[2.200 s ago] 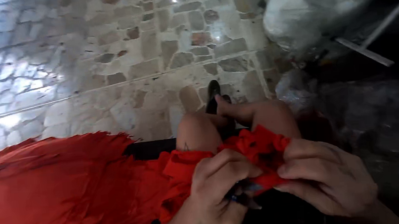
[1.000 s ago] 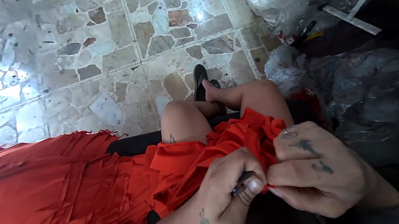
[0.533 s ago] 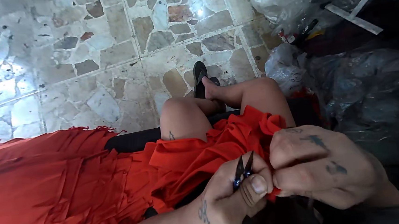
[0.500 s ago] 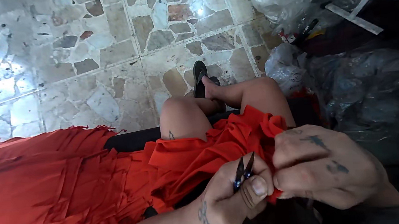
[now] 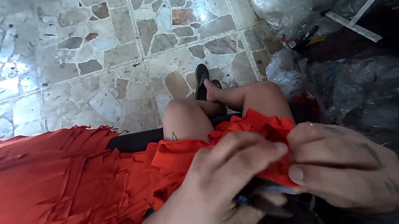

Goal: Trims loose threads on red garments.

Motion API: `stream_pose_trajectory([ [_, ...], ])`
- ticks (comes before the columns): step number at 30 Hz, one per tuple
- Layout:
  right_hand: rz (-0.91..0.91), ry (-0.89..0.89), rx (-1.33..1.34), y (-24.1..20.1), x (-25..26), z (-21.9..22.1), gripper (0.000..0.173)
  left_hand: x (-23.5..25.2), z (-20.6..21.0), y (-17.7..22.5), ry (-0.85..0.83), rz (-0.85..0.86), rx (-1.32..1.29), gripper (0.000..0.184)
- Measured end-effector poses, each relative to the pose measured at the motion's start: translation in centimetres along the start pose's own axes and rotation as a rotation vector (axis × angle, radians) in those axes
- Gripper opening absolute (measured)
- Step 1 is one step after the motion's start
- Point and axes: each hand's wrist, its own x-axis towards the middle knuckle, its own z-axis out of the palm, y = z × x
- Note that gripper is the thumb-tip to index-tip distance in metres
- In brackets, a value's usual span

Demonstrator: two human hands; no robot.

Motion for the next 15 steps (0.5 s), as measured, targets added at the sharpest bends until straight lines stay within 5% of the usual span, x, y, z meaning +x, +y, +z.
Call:
stream_pose_trajectory([
  [5, 0.113, -0.063, -0.146, -1.1, 0.5, -0.4, 0.016, -0.5, 0.3, -0.1, 0.090, 0.138, 0.263, 0.024],
  [10, -0.024, 0.005, -0.321, -1.4, -0.7, -0.3, 0.008, -1.2, -0.2, -0.2, 0.125, 0.205, 0.351, 0.023],
  [15, 0.045, 0.124, -0.395, -2.2, -0.5, -0.9, 0.006, -1.6, -0.7, 1.5, 0.145, -0.031, 0.248, 0.035],
])
